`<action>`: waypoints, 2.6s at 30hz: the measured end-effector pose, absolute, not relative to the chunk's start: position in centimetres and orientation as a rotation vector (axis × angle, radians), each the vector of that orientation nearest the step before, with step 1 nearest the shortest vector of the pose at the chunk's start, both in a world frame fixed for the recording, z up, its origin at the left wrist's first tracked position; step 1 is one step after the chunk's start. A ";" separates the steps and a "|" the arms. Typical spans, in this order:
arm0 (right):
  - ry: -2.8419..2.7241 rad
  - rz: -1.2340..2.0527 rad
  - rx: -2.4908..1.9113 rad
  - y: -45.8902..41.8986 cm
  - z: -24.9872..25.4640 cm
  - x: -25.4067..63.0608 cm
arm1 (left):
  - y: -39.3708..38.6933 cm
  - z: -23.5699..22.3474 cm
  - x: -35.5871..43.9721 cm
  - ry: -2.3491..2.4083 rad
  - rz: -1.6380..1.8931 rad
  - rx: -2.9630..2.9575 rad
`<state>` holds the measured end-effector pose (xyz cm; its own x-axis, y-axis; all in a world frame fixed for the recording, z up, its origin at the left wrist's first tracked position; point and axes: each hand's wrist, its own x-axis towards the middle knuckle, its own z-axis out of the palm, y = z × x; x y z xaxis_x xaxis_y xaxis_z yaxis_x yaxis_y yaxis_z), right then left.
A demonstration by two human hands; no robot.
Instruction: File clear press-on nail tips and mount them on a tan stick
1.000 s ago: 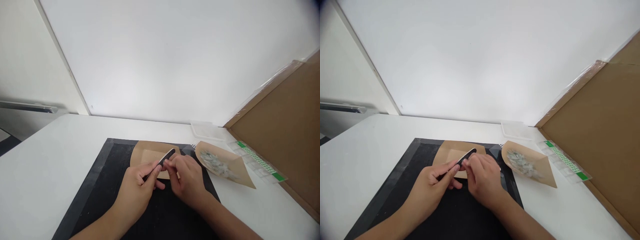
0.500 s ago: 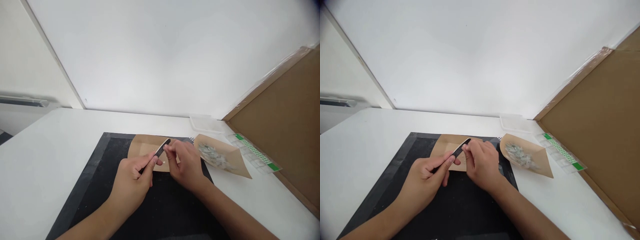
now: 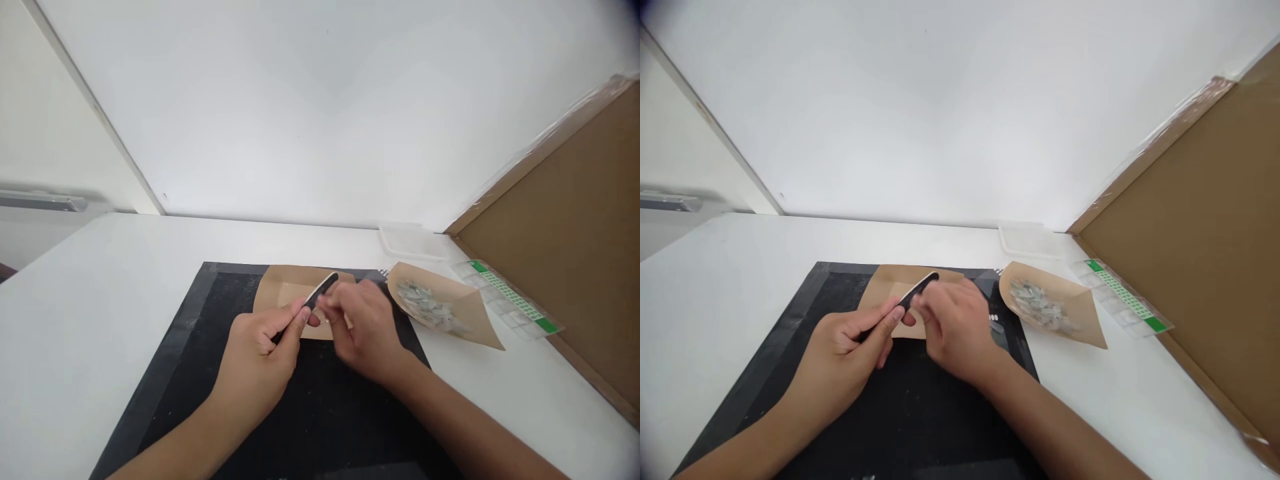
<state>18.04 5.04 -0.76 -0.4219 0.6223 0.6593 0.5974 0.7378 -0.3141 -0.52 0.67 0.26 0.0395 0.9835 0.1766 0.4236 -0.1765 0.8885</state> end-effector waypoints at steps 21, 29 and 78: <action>-2.011 -0.033 -1.015 5.2 0.1 18.5 | 0.1 0.7 -0.1 1.425 1.274 1.860; -2.050 0.051 -0.944 4.9 0.1 18.1 | 0.3 0.5 -0.1 1.453 1.369 2.058; -1.589 1.033 -0.911 4.9 -1.0 20.1 | -0.2 1.2 -0.1 1.395 1.166 1.717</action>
<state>20.06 4.94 -0.98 -0.2248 0.9166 0.3306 0.0701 0.3537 -0.9327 -0.08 -0.21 1.20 0.0475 0.9689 0.2430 0.4111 -0.2407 0.8793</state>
